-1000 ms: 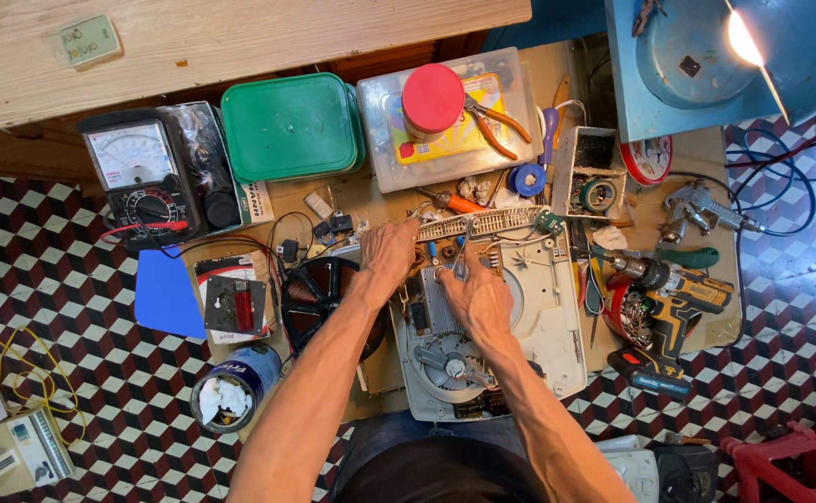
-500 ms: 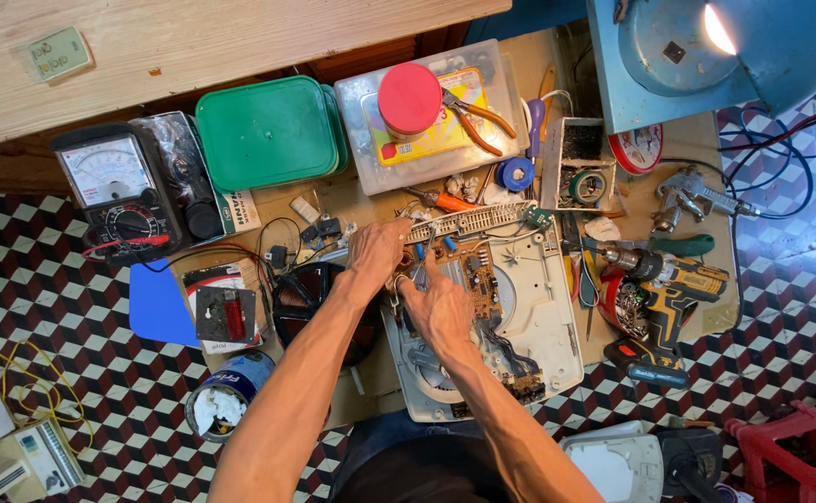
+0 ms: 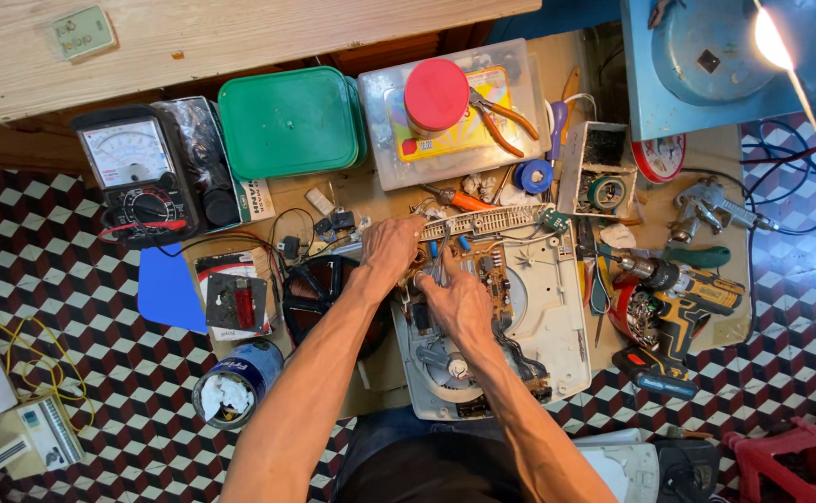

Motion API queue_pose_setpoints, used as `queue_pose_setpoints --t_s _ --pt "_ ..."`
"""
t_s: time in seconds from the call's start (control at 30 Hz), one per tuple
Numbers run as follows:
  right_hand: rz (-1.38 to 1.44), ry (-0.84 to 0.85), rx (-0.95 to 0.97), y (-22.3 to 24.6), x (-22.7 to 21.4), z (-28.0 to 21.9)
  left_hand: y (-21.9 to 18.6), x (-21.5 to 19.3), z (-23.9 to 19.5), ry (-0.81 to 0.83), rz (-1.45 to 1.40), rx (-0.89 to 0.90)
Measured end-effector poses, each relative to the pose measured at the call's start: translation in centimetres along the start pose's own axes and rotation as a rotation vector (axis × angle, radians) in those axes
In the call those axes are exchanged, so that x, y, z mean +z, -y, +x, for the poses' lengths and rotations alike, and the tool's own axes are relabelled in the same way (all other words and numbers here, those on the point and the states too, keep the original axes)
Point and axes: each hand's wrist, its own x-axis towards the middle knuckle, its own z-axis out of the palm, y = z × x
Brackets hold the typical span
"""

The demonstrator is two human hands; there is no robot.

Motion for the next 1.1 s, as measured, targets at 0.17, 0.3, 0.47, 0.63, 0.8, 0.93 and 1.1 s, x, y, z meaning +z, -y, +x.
queue_pose_setpoints --t_s 0.17,0.3,0.47,0.63,0.8,0.93,1.1 --pt "-0.069 -0.02 -0.067 -1.1 -2.4 0.5 -0.3 -0.4 0.2 0.094 0.003 -0.056" --pt "-0.116 -0.038 -0.047 -0.1 -4.2 0.0 -0.2 -0.5 -0.1 0.018 -0.019 -0.002" --pt "-0.065 0.034 0.047 1.9 -1.9 -0.5 -0.2 -0.2 0.3 0.029 0.009 -0.006" --pt "-0.06 -0.015 -0.02 0.1 -4.0 0.3 -0.2 -0.2 0.3 0.051 0.021 -0.014" --pt "-0.044 -0.018 0.085 0.4 -3.4 -0.2 -0.2 -0.1 0.1 -0.001 0.002 0.008" --pt "0.103 -0.02 0.07 1.1 -1.8 -0.4 -0.1 0.2 0.1 0.007 0.001 -0.009" --pt "0.115 -0.062 -0.1 1.2 -1.9 -0.5 -0.4 -0.3 0.2 -0.018 0.009 0.026"
